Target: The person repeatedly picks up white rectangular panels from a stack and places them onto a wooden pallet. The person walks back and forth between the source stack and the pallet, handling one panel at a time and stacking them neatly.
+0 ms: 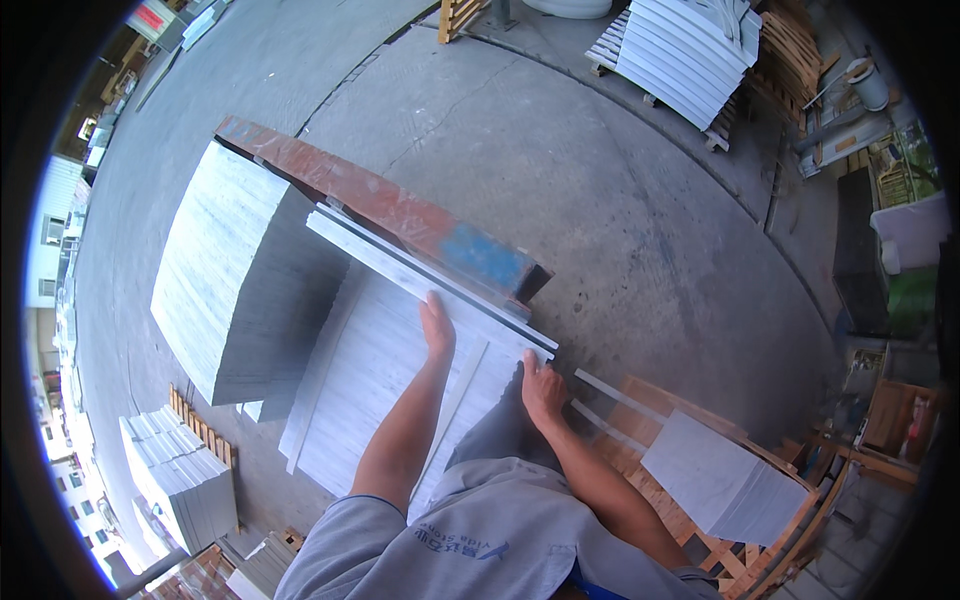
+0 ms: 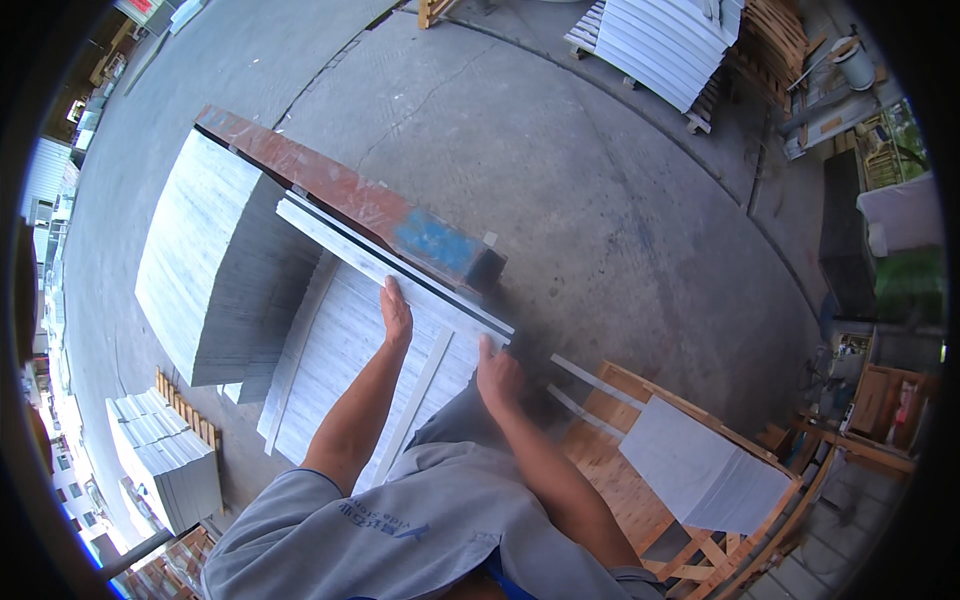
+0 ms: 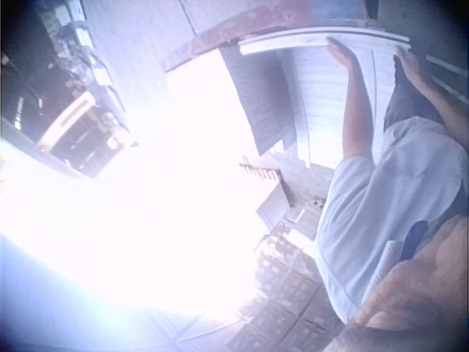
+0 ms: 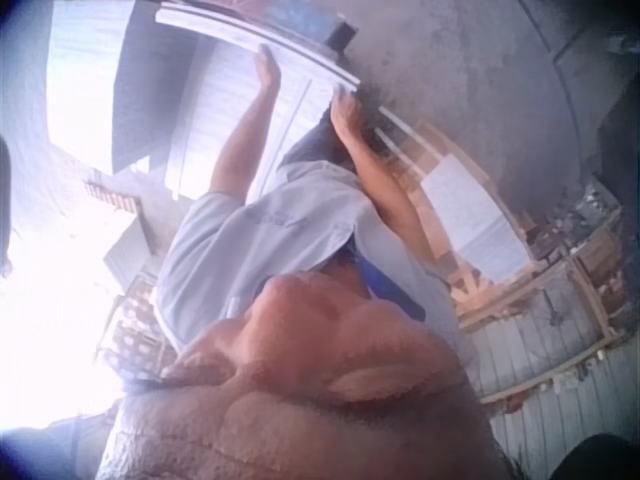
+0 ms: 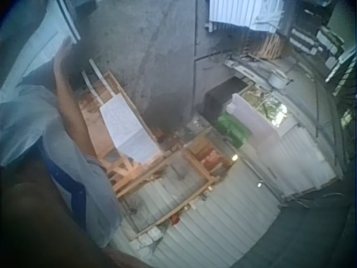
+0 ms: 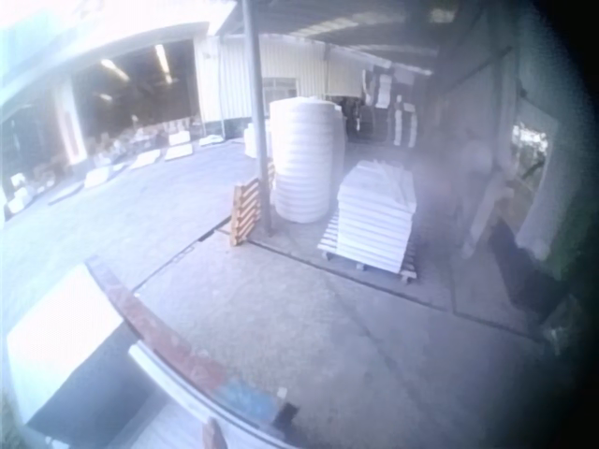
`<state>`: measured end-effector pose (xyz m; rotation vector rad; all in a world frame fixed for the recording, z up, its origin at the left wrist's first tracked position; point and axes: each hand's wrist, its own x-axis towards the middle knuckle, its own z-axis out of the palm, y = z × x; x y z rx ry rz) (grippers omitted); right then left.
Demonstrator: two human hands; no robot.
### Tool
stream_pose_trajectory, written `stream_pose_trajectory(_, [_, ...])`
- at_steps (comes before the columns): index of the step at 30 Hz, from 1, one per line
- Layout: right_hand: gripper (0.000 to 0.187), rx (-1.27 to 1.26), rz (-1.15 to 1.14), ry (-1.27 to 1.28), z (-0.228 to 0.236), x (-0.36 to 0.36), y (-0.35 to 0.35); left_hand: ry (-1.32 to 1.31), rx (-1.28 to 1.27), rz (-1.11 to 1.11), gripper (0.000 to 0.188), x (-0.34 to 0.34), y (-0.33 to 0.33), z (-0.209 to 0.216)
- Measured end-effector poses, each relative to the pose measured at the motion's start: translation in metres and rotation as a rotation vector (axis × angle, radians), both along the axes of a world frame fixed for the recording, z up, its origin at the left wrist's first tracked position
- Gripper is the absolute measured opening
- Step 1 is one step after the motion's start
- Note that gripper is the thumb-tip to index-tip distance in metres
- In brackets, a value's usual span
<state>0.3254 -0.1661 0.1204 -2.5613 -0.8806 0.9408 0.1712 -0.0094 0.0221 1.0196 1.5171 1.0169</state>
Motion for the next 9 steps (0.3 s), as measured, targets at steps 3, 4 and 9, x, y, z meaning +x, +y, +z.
stream_pose_trajectory(3, [0.075, -0.025, -0.009, 0.012, 0.003, 0.0, 0.002, 0.025, -0.001, -0.002, 0.053, -0.002, -0.001, -0.001])
stream_pose_trajectory(4, [0.075, -0.04, -0.015, 0.016, 0.004, 0.0, 0.003, 0.058, 0.016, 0.012, 0.054, -0.002, -0.001, 0.0])
stream_pose_trajectory(9, [0.075, -0.056, -0.058, 0.01, 0.01, -0.002, 0.007, 0.063, 0.029, 0.033, 0.056, 0.005, -0.001, 0.014])
